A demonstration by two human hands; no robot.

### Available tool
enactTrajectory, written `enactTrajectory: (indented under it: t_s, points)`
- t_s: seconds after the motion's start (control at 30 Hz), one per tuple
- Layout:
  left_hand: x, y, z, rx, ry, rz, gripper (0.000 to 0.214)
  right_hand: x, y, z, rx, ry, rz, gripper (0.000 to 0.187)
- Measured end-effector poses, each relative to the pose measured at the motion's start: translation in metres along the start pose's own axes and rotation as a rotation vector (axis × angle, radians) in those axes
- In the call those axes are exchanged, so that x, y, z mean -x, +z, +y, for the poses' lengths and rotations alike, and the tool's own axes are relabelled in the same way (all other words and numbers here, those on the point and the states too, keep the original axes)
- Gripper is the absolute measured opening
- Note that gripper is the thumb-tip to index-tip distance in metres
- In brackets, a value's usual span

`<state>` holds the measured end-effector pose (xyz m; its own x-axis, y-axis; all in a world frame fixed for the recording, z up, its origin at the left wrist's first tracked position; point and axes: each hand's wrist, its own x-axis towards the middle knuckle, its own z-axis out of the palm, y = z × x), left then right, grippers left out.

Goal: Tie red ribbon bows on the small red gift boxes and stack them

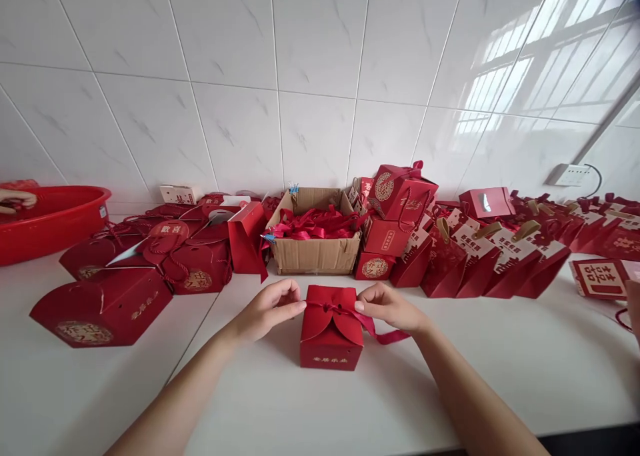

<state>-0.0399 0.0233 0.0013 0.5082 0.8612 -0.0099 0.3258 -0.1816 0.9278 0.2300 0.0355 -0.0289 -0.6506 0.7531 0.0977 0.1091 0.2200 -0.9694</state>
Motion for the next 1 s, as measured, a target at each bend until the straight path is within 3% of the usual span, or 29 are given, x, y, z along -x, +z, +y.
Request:
enactTrajectory:
  t_s: [0.13,0.37,0.77,1.0]
  points:
    - [-0.003,0.008,-0.002,0.105,-0.030,-0.081,0.033,0.002,0.009,-0.005,-0.077,0.104,0.049,0.048]
    - [-0.004,0.015,-0.002,0.190,-0.107,-0.063,0.033,0.003,0.018,-0.008,-0.152,0.263,0.195,0.049]
    - [-0.002,0.015,0.001,0.223,-0.174,-0.008,0.030,0.004,0.026,-0.013,-0.104,0.288,0.266,0.051]
    - [-0.003,0.012,-0.001,0.207,-0.207,-0.039,0.033,0.006,0.016,-0.014,-0.038,0.262,0.160,0.053]
